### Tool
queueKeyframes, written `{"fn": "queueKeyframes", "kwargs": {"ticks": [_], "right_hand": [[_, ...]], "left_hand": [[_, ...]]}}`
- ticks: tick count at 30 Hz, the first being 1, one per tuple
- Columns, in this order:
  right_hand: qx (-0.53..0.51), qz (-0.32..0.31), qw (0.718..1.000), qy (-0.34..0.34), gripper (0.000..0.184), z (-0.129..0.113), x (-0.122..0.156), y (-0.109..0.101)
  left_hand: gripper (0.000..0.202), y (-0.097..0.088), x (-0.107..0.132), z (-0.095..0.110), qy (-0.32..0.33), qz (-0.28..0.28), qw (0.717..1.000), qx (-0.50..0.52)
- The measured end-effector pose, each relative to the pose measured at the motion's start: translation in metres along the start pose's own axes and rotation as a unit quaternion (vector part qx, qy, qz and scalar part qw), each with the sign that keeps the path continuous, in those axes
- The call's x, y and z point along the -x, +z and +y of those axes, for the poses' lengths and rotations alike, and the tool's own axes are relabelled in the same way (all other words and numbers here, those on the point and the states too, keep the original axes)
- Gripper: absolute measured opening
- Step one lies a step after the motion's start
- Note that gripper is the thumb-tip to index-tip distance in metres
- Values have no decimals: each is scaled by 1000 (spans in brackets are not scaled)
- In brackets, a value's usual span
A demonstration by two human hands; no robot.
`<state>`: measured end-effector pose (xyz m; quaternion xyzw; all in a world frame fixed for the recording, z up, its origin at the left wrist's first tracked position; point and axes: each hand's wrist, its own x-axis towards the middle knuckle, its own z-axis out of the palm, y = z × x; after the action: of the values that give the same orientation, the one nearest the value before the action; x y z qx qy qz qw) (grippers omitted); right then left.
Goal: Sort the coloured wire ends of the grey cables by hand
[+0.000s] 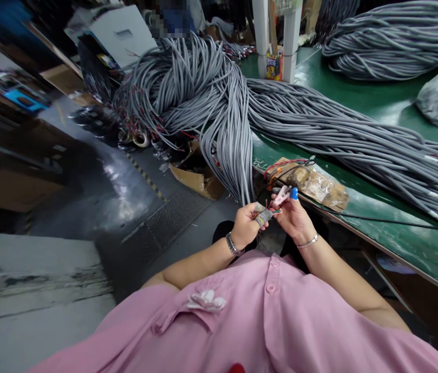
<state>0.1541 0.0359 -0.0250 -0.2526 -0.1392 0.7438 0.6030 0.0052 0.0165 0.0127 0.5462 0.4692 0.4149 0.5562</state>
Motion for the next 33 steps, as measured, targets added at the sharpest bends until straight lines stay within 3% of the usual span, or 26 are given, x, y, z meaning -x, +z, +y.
{"fn": "queueKeyframes", "kwargs": {"ticks": [6,13,21,33], "right_hand": [[33,-35,998,35,51,-9,7,-5],[94,-5,996,-7,28,-13,9,4],[115,-7,993,-21,33,-14,10,8],[58,16,998,-26,32,-6,4,4]], "left_hand": [[31,-4,4,3,5,6,1000,-5],[32,-1,5,8,11,-1,1000,-2],[30,-1,-1,2,3,-3,999,33],[31,2,-3,2,-13,-4,1000,8]]}}
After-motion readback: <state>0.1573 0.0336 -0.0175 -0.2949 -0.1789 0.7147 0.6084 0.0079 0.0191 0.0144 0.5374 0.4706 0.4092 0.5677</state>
